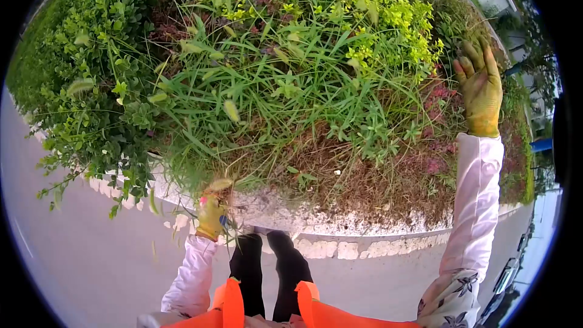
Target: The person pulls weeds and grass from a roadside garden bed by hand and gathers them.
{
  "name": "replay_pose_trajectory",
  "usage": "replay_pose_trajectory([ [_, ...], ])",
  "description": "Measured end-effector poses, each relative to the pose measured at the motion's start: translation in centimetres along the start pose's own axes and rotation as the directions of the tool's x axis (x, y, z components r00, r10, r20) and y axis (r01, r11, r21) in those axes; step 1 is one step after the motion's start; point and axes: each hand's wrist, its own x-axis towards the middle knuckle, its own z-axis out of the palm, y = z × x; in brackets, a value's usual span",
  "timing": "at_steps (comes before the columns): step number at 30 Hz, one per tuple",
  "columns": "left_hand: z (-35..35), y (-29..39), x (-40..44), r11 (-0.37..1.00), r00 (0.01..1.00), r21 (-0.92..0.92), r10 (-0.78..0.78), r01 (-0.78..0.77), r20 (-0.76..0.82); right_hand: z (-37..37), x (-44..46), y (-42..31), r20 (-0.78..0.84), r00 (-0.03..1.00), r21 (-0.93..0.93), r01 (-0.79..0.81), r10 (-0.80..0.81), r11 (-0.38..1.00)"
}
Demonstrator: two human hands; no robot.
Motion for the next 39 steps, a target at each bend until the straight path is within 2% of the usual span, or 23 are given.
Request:
replay_pose_trajectory([
  [2,3.3,-3.1,-2.7,0.988,0.973,-0.097,-0.100,0.122,0.208,-0.7,-5.0,4.3,0.122,0.992,-0.071,-0.033,0.042,0.997],
  [3,4.9,-4.7,-4.1,0.973,0.940,-0.124,-0.148,0.194,0.308,-0.2,-8.6,7.1,0.032,0.996,-0.111,-0.075,0.079,0.991],
  [5,3.7,0.6,-0.8,0.928,0.863,-0.122,-0.271,0.351,0.427,-1.1,-16.7,13.6,-0.070,0.979,-0.189,-0.203,0.193,0.961],
  [6,4.5,1.4,-0.6,0.999,0.954,-0.037,-0.015,0.027,0.301,-1.1,-21.2,16.5,-0.121,0.953,-0.212,-0.299,0.279,0.930],
  [7,5.6,2.2,-0.4,0.952,0.940,0.078,0.274,-0.294,0.206,-1.6,-26.1,19.6,-0.165,0.923,-0.236,-0.378,0.347,0.895],
  [8,6.9,3.2,-0.1,0.973,0.821,0.108,0.109,-0.203,0.560,-2.6,-31.0,22.6,-0.184,0.857,-0.205,-0.512,0.480,0.834],
  [10,10.1,5.6,1.9,0.945,0.714,0.002,0.247,-0.328,0.655,-2.3,-40.1,25.3,-0.278,0.612,0.042,-0.762,0.740,0.646],
  [12,14.4,7.4,4.3,0.921,0.624,-0.009,0.271,-0.388,0.733,-2.3,-47.4,26.2,-0.253,0.428,0.122,-0.876,0.868,0.468],
  [14,18.1,9.5,7.7,0.998,0.655,-0.039,0.067,-0.058,0.753,-2.9,-52.3,26.6,-0.208,0.345,0.089,-0.925,0.915,0.369],
  [15,21.0,8.8,8.6,0.959,0.654,0.025,0.174,-0.283,0.737,-3.4,-53.2,26.4,-0.176,0.284,0.112,-0.945,0.943,0.306],
  [16,23.8,7.9,9.5,0.866,0.628,0.089,0.282,-0.492,0.725,-4.0,-53.6,26.6,-0.174,0.267,0.128,-0.948,0.948,0.291],
  [18,27.1,7.4,12.1,0.806,0.621,0.193,0.254,-0.560,0.741,-5.6,-54.2,27.1,-0.201,0.230,0.097,-0.963,0.952,0.253],
  [20,28.6,7.2,14.8,0.661,0.504,0.232,0.255,-0.714,0.825,-7.4,-54.3,27.7,-0.204,0.233,0.116,-0.959,0.951,0.260],
  [21,29.1,7.2,15.5,0.656,0.495,0.229,0.253,-0.720,0.831,-8.2,-54.4,28.1,-0.226,0.253,0.074,-0.958,0.941,0.275],
  [23,30.0,6.8,15.9,0.645,0.588,0.321,0.247,-0.693,0.770,-8.9,-54.8,28.4,-0.244,0.261,0.043,-0.959,0.934,0.279],
  [26,30.7,6.2,15.3,0.728,0.592,0.293,0.187,-0.619,0.784,-9.4,-55.2,28.6,-0.266,0.243,0.034,-0.965,0.933,0.261],
  [28,30.1,6.0,14.1,0.694,0.557,0.268,0.229,-0.669,0.798,-9.2,-55.9,28.6,-0.258,0.232,0.056,-0.965,0.938,0.255],
  [30,28.7,6.5,13.5,0.739,0.547,0.334,0.056,-0.585,0.835,-8.9,-56.2,28.8,-0.247,0.228,0.076,-0.964,0.942,0.254],
  [31,28.6,6.4,13.6,0.794,0.563,0.396,-0.083,-0.461,0.822,-8.6,-56.3,28.9,-0.232,0.224,0.077,-0.966,0.947,0.247],
  [34,28.8,5.5,14.8,0.758,0.531,0.400,-0.084,-0.515,0.843,-8.2,-56.3,29.1,-0.211,0.215,0.079,-0.968,0.953,0.236],
  [35,29.0,5.0,15.2,0.681,0.458,0.331,0.007,-0.653,0.889,-8.1,-56.4,29.1,-0.210,0.208,0.082,-0.970,0.955,0.229],
  [38,29.8,5.2,16.0,0.615,0.426,0.299,0.066,-0.730,0.902,-8.2,-56.7,29.4,-0.207,0.206,0.039,-0.975,0.956,0.219],
  [39,29.8,5.2,15.9,0.626,0.471,0.304,0.114,-0.718,0.875,-8.2,-56.9,29.5,-0.205,0.203,0.037,-0.976,0.957,0.214],
])
